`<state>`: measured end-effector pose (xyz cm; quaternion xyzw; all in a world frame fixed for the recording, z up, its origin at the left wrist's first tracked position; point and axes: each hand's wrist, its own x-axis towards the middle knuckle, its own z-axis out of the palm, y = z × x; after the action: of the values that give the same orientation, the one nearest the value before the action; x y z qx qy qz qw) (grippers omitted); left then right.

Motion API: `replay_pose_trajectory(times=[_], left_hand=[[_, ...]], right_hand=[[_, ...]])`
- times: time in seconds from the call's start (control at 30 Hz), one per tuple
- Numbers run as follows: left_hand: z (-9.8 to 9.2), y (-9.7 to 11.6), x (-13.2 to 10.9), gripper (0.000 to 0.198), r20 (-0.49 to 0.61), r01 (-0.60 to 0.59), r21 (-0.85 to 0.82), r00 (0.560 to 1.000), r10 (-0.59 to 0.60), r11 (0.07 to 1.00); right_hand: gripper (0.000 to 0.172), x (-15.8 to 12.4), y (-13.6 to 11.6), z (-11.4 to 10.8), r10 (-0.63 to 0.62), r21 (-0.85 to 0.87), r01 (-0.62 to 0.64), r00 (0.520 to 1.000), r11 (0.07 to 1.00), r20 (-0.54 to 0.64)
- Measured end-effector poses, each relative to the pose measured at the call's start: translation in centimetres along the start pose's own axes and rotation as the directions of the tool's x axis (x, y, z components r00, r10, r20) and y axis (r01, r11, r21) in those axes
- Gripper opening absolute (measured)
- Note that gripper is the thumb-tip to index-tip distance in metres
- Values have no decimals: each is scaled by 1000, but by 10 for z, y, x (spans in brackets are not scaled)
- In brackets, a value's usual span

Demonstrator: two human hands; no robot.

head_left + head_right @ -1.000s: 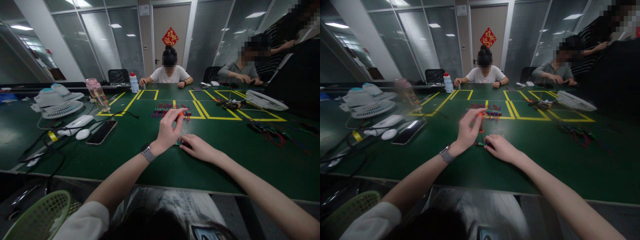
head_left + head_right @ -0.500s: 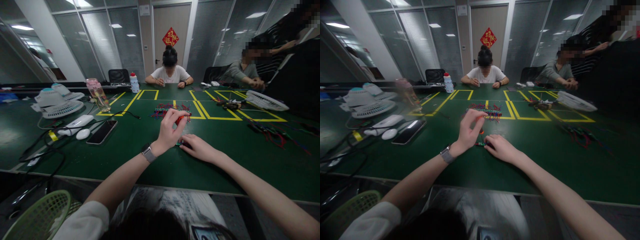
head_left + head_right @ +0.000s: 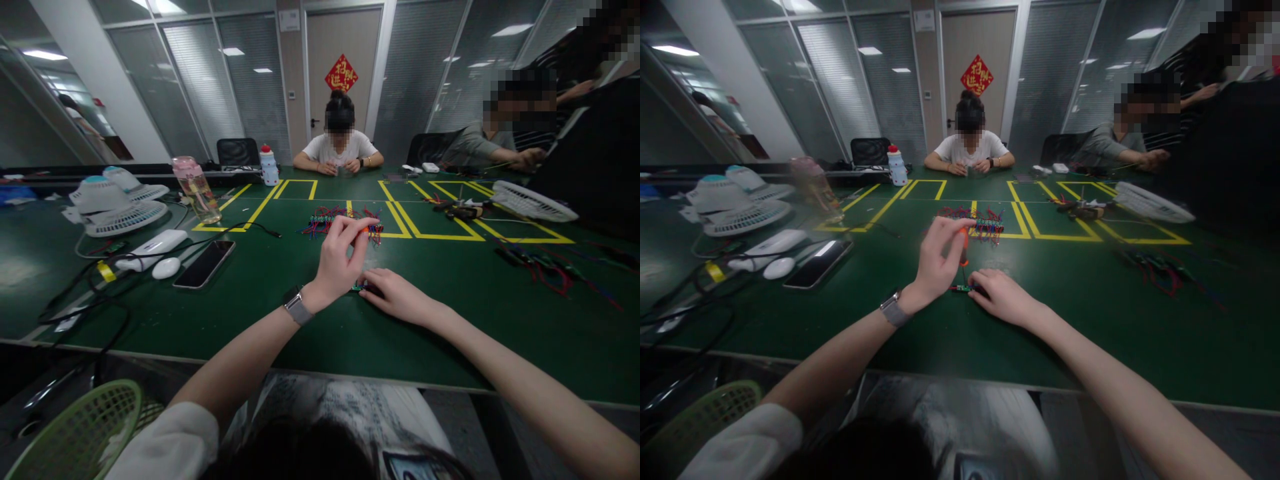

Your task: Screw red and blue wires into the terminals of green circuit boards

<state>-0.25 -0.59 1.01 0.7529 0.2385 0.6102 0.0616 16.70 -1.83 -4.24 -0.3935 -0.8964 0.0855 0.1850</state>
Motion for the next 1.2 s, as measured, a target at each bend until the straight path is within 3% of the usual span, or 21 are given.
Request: replay_pose_trajectory(times=[0.37, 0.67, 1.07, 1.2], left_hand=[[1, -2, 0, 6, -47, -8, 27, 999, 9, 1000], [-2, -1, -2, 30, -17, 8, -9, 1000, -8, 1000], [2, -5, -2, 12, -86, -4, 86, 996, 11, 996], [0, -2, -2, 20, -69, 1, 55, 998, 3, 998]], right_hand=[[10, 0, 0, 0, -6, -6, 6, 1000, 1000, 8], [7, 0, -2, -1, 1, -12, -1, 1000, 1000, 11], [8, -1, -1, -1, 0, -7, 0, 1000, 1000, 14], [8, -1, 0, 0, 2, -14, -2, 1000, 1000, 14]])
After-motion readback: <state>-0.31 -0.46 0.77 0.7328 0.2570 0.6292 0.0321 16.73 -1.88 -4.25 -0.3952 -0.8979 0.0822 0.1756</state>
